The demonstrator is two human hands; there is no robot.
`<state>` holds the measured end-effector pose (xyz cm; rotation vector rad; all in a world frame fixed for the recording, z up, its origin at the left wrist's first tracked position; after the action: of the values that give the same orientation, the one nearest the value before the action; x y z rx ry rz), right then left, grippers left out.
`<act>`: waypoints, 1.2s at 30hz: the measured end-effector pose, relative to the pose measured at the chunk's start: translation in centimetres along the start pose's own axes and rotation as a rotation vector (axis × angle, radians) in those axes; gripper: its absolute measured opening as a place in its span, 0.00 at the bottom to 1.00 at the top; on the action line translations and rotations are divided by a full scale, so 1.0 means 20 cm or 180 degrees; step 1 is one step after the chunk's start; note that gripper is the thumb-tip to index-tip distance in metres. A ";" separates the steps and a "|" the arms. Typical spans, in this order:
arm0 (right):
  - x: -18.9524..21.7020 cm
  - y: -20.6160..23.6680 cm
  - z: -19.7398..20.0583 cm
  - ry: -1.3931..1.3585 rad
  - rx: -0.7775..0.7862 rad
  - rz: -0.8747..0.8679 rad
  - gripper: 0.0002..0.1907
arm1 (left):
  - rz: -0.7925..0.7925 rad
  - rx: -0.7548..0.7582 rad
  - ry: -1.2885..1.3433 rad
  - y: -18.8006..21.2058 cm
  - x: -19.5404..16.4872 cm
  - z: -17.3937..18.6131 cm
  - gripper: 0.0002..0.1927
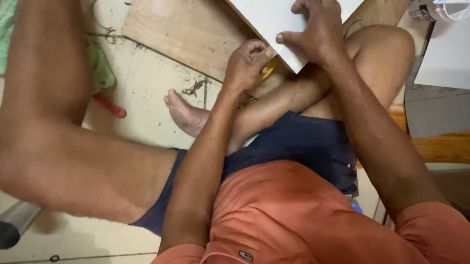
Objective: The person sits on the floor and applies masking tape strips along the edges of a white furniture panel, pressing the tape down by hand. They tear pieces from tape rolls, smooth the tape onto the panel, and later move finished tape-covered wooden frames aside.
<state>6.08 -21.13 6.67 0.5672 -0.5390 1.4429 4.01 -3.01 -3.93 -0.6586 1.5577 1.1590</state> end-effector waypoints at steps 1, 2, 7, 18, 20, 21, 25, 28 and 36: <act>-0.01 0.00 0.00 0.0027 0.0006 -0.0003 0.31 | 0.0050 -0.0019 -0.0078 0.00 0.01 0.00 0.13; -0.01 0.01 0.00 0.0055 0.0017 -0.0008 0.32 | 0.0105 -0.0039 -0.0154 0.01 0.02 -0.01 0.13; 0.01 0.00 0.02 0.0033 -0.0003 0.0082 0.32 | -0.0131 -0.0306 -0.0161 0.03 -0.03 -0.01 0.13; 0.11 0.14 -0.08 0.0307 -0.0088 0.0975 0.36 | -0.0892 -0.0730 -0.0725 0.01 -0.11 0.04 0.16; 0.14 0.13 -0.10 0.0489 -0.0160 0.1052 0.35 | -0.0503 -0.0439 -0.0578 0.00 -0.10 0.04 0.15; 0.16 0.13 -0.11 0.0576 -0.0189 0.1070 0.35 | -0.0294 -0.0277 -0.0508 -0.01 -0.10 0.03 0.15; 0.23 0.13 -0.14 0.0789 -0.0314 0.0788 0.34 | -0.0122 -0.0028 -0.0159 -0.03 -0.11 0.04 0.11; 0.26 0.13 -0.16 0.0877 -0.0327 0.0741 0.34 | 0.0270 0.0090 0.0368 -0.04 -0.10 0.04 0.10; 0.22 0.11 -0.23 0.1132 -0.0201 0.0563 0.28 | 0.1384 -0.0211 0.1039 -0.05 -0.01 -0.06 0.10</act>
<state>4.18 -14.79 6.11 0.2073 -0.3559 1.6444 4.46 -4.59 -4.12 -0.5885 2.0142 1.4826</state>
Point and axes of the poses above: each hand's wrist, its own y-axis away from the middle knuckle, its own z-axis out of the back of the hand, x = y × z, the point moved 2 cm from there along -y, towards the middle knuckle, and after that the axes turned 12 degrees about -y, right-handed, at the moved point
